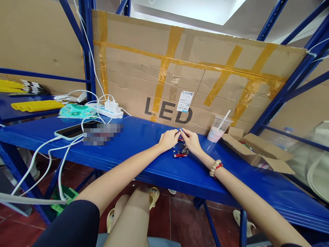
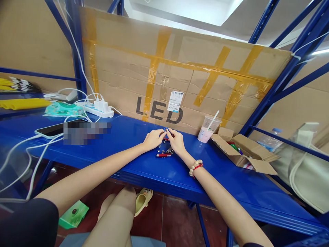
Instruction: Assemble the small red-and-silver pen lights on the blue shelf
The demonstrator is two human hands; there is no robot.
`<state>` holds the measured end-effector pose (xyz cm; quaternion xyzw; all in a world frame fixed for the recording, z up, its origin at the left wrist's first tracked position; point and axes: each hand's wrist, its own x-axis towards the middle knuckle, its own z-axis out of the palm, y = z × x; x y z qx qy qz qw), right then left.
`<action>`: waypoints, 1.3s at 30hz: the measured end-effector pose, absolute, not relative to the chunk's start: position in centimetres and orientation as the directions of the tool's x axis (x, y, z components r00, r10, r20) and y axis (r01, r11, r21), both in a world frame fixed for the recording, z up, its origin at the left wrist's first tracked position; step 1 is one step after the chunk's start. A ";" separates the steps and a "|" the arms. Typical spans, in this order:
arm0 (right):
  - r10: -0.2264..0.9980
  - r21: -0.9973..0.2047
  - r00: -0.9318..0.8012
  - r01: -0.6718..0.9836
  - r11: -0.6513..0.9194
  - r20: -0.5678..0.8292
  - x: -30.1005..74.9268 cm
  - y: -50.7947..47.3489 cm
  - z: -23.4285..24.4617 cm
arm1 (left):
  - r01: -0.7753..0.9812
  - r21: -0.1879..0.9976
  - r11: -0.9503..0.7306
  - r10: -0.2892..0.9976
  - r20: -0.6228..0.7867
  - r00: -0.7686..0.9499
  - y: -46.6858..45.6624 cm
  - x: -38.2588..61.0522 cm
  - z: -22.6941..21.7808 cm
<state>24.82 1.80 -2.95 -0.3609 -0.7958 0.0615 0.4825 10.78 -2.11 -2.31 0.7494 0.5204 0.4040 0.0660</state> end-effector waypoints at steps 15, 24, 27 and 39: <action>0.544 -0.255 -0.362 0.602 0.756 0.757 24.8 0.8 -2.1 | 0.535 0.695 -0.480 0.856 0.504 0.113 -0.4 10.5 -3.0; 0.493 -0.128 -0.481 0.609 0.783 0.725 25.6 1.0 -1.9 | 0.464 0.724 -0.510 0.849 0.509 0.138 0.0 10.3 -3.2; 0.489 -0.109 -0.492 0.616 0.780 0.720 25.6 0.9 -1.8 | 0.463 0.710 -0.531 0.838 0.522 0.160 0.1 10.3 -3.2; 0.477 -0.124 -0.467 0.605 0.787 0.745 25.7 1.5 -2.3 | 0.505 0.654 -0.563 0.814 0.546 0.200 0.4 10.3 -3.2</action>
